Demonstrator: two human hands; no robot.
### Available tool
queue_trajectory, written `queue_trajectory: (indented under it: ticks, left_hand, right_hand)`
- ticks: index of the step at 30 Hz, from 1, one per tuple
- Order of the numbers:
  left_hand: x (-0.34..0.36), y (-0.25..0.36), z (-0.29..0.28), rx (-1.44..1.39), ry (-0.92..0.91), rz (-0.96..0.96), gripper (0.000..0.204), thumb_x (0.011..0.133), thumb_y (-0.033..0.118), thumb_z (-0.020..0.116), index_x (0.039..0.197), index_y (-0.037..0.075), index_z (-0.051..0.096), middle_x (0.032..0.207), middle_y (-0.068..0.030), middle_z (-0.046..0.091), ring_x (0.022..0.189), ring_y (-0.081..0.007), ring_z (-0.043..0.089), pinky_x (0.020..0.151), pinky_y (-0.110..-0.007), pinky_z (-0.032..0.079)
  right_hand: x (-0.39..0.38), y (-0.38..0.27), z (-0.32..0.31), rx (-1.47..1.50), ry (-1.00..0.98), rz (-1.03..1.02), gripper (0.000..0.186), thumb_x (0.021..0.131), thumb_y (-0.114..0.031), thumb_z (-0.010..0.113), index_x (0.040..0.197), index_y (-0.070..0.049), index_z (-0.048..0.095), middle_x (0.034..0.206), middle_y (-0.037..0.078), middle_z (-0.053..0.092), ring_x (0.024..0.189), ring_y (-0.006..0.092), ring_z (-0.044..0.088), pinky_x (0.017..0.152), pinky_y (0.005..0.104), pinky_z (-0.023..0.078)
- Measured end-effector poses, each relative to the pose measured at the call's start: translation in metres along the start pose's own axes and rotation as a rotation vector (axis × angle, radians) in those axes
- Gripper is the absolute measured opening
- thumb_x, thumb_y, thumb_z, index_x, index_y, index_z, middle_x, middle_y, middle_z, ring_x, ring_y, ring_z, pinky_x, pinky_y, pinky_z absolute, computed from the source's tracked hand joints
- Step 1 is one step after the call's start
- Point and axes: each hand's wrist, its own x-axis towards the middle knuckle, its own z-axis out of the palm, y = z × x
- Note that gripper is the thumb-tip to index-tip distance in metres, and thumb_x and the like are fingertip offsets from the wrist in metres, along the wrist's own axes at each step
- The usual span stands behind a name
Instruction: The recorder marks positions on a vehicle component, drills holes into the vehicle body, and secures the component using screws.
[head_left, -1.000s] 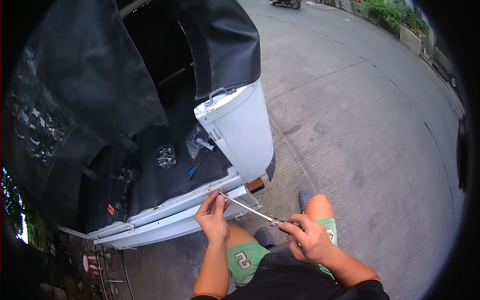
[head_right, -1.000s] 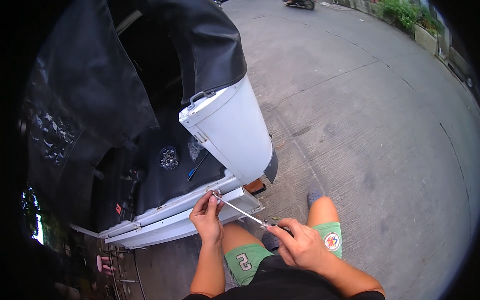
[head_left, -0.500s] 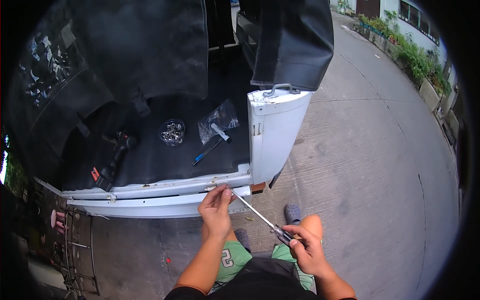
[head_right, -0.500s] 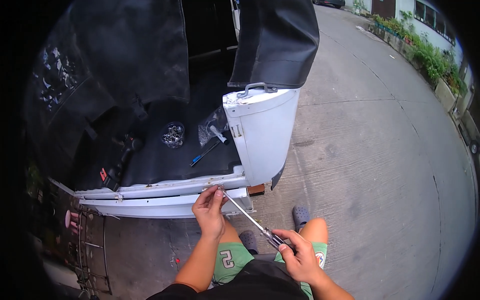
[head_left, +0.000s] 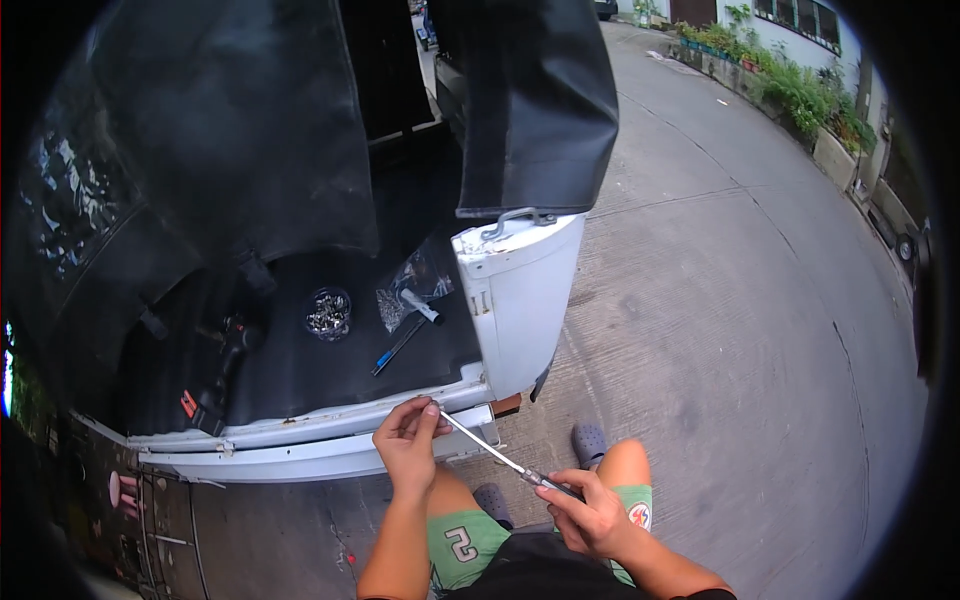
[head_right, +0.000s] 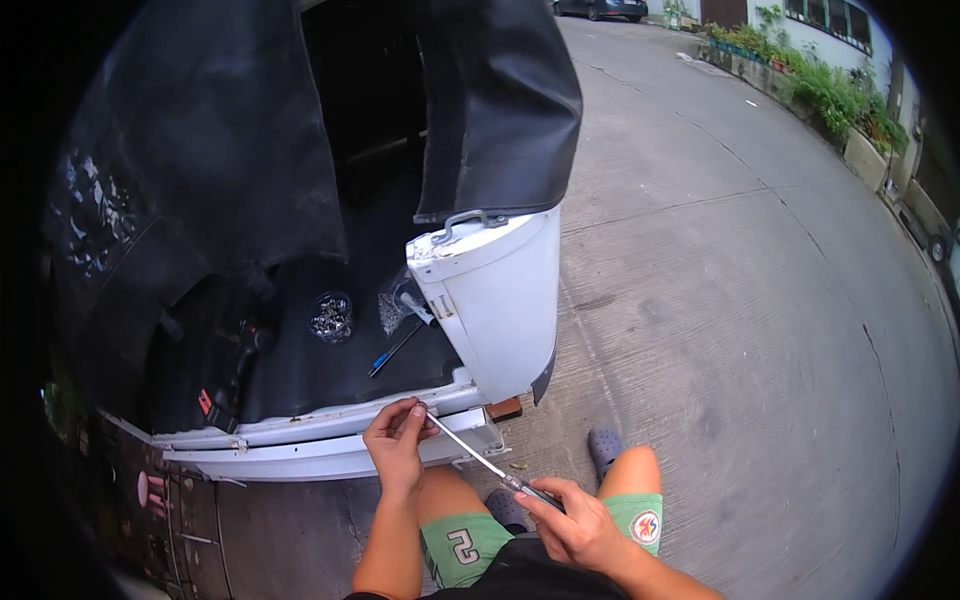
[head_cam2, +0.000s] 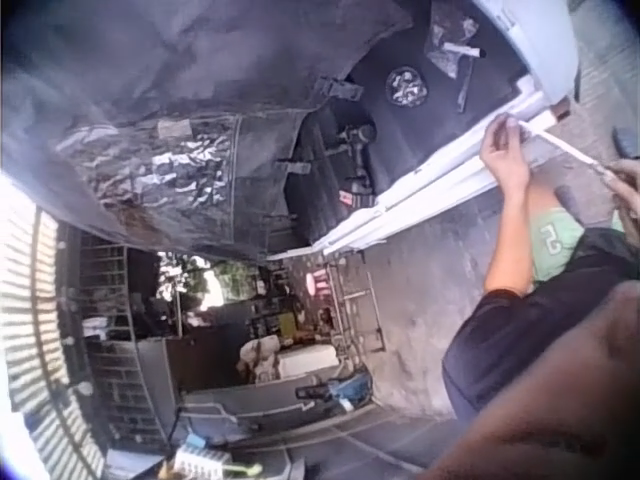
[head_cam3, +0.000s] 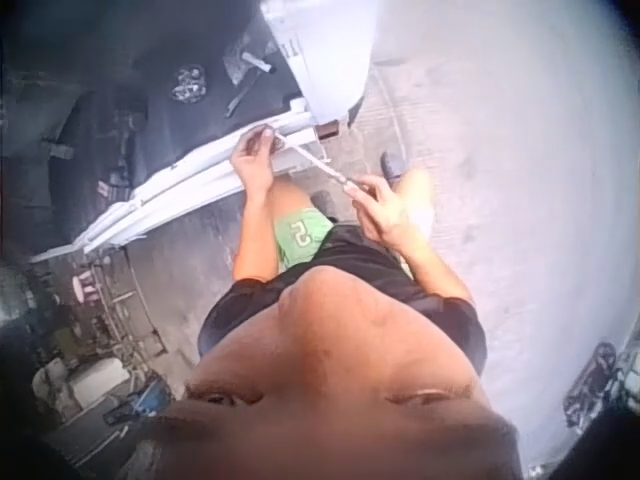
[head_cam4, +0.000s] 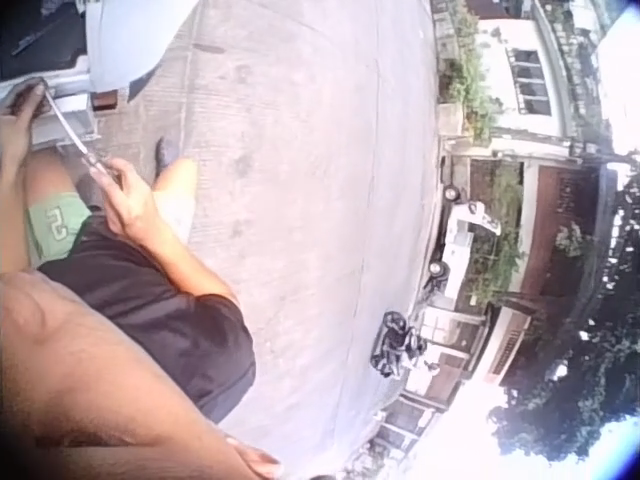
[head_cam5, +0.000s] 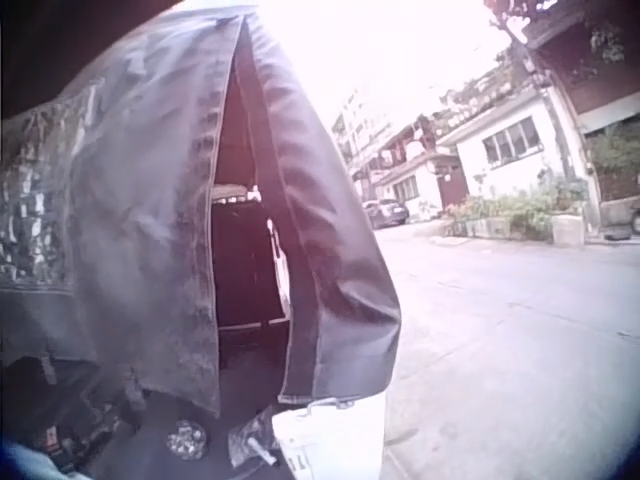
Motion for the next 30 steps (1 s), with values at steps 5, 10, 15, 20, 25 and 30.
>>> queue_trajectory:
  ticks: [5,10,15,20,25,30]
  left_hand:
    - [0.006,-0.002,-0.002,-0.044,0.038,-0.042,0.013,0.096,0.000,0.069,0.109,-0.005,0.070,0.095,-0.0120,0.074,0.076,-0.0167,0.072,0.066,-0.030,0.065]
    - [0.008,-0.009,0.006,-0.263,0.016,-0.097,0.013,0.097,0.000,0.069,0.109,-0.004,0.069,0.095,-0.0130,0.075,0.078,-0.0167,0.073,0.066,-0.030,0.066]
    - [0.004,-0.011,0.013,-0.301,0.007,-0.037,0.011,0.098,0.001,0.068,0.109,-0.003,0.069,0.101,-0.0130,0.074,0.083,-0.0173,0.074,0.070,-0.031,0.067]
    - [0.001,-0.010,0.006,-0.071,0.004,0.113,0.015,0.098,0.001,0.068,0.112,-0.005,0.068,0.103,-0.0130,0.073,0.089,-0.0165,0.073,0.074,-0.032,0.067]
    - [-0.008,0.001,0.011,-0.063,-0.075,0.088,0.020,0.097,-0.002,0.068,0.116,-0.007,0.066,0.108,-0.0125,0.070,0.095,-0.0172,0.070,0.080,-0.034,0.067]
    - [-0.005,0.020,0.036,-0.124,-0.177,0.153,0.027,0.095,-0.006,0.069,0.121,-0.008,0.064,0.111,-0.0124,0.067,0.100,-0.0191,0.069,0.086,-0.036,0.065]
  right_hand:
    - [-0.004,0.006,0.012,0.202,0.071,0.077,0.046,0.083,0.005,0.073,0.128,-0.001,0.069,0.122,0.019,0.064,0.074,0.0233,0.068,0.064,0.0335,0.056]
    - [-0.005,0.006,0.014,0.399,0.162,0.171,0.038,0.091,0.000,0.070,0.129,0.001,0.067,0.121,0.020,0.064,0.098,0.0272,0.069,0.083,0.0338,0.056]
    - [-0.007,-0.002,0.007,0.698,0.131,0.524,0.034,0.095,-0.003,0.068,0.129,0.003,0.066,0.120,0.019,0.065,0.109,0.0276,0.066,0.095,0.0346,0.052]
    - [-0.003,0.002,-0.003,0.568,0.098,0.360,0.033,0.094,-0.003,0.068,0.127,0.003,0.066,0.121,0.018,0.066,0.107,0.0270,0.068,0.093,0.0348,0.053]
    - [0.000,0.001,-0.007,0.307,0.061,0.231,0.030,0.094,-0.003,0.068,0.124,0.004,0.067,0.116,0.018,0.067,0.096,0.0248,0.071,0.081,0.0340,0.056]
    - [-0.020,-0.010,-0.005,0.820,0.129,0.846,0.032,0.100,-0.010,0.066,0.127,0.006,0.064,0.108,0.018,0.069,0.092,0.0202,0.067,0.080,0.0295,0.053]
